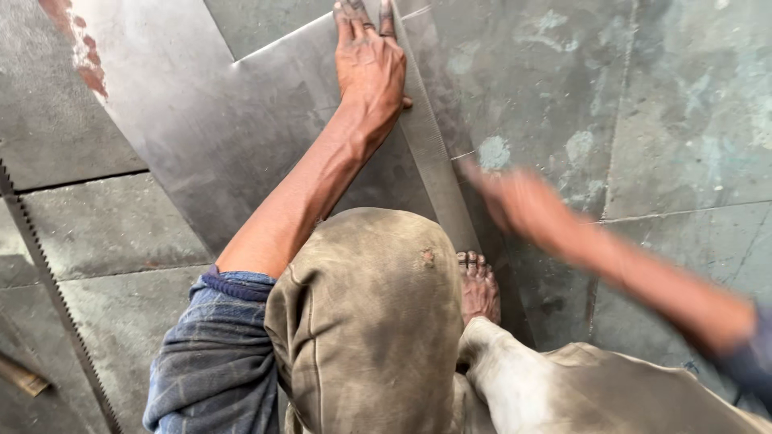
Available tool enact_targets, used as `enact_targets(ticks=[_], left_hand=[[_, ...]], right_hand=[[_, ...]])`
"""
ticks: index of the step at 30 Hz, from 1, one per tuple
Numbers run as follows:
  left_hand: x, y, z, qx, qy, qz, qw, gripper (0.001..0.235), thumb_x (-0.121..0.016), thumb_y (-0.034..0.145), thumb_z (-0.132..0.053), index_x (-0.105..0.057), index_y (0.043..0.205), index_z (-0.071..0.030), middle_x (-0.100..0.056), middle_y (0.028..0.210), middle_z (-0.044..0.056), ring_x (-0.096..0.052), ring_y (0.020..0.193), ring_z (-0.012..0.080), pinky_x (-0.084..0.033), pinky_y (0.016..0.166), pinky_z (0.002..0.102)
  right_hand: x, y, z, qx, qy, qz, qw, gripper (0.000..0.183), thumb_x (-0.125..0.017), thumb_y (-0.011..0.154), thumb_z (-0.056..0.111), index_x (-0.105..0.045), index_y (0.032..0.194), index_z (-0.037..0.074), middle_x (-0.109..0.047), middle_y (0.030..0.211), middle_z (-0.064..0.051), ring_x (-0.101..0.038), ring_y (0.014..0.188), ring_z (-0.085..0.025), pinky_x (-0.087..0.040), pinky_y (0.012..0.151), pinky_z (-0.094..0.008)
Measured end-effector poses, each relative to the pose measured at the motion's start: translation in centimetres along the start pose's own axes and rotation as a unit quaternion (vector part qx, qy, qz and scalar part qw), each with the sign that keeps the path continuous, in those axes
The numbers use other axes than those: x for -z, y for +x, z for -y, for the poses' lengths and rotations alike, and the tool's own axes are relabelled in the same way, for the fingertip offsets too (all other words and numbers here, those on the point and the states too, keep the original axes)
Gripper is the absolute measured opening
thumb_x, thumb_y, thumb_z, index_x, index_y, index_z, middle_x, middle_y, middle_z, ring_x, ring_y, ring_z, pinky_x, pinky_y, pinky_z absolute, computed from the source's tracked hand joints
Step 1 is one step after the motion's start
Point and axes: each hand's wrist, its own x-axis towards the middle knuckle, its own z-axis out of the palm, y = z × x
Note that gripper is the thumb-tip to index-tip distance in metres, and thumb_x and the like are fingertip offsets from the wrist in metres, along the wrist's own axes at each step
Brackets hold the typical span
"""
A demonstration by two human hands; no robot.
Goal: The person uses a square ruler and a marking tool to draw lines on a metal sheet. They reposition the ruler across the surface and trace along the edges while working on the floor.
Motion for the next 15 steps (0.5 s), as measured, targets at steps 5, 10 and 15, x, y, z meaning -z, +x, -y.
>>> enact_targets(ticks=[5,10,15], left_hand=[[0.7,-0.9,0.6,0.016,-0.051,0.045,0.998,0.139,-0.088,0.064,-0.060,-0.020,0.161,0.013,-0.023,0.157,0.050,-0.019,0.152,0.0565,-0.011,0.127,0.056],[-0.8,-3.3,0.2,0.038,-0.237,-0.154,0.958,0.115,-0.071,0.092,-0.065,-0.016,0.160,0.009,-0.006,0.163,0.042,-0.004,0.155,0.0518,-0.008,0.128,0.057],[-0.7,-2.3,-1.9,0.085,-0.216,-0.156,0.960,0.101,-0.061,0.097,-0.059,-0.015,0.162,0.004,-0.002,0.166,0.036,0.002,0.157,0.0479,-0.005,0.129,0.057]], right_hand=[[-3.7,-9.3,-0.2,-0.106,-0.121,0.052,0.986,0.062,-0.056,0.096,0.019,-0.042,0.155,0.033,-0.072,0.081,-0.013,-0.066,0.061,-0.031,-0.056,0.058,-0.047],[-8.4,-7.5,1.1,-0.132,-0.078,-0.155,0.976,0.061,-0.066,0.087,0.027,-0.046,0.145,0.018,-0.063,0.129,-0.020,-0.072,0.077,-0.036,-0.061,0.064,-0.045],[-10.6,-5.5,4.3,-0.187,-0.035,-0.198,0.962,0.092,-0.075,0.075,0.034,-0.032,0.154,0.017,-0.051,0.139,-0.026,-0.072,0.082,-0.040,-0.062,0.068,-0.050]])
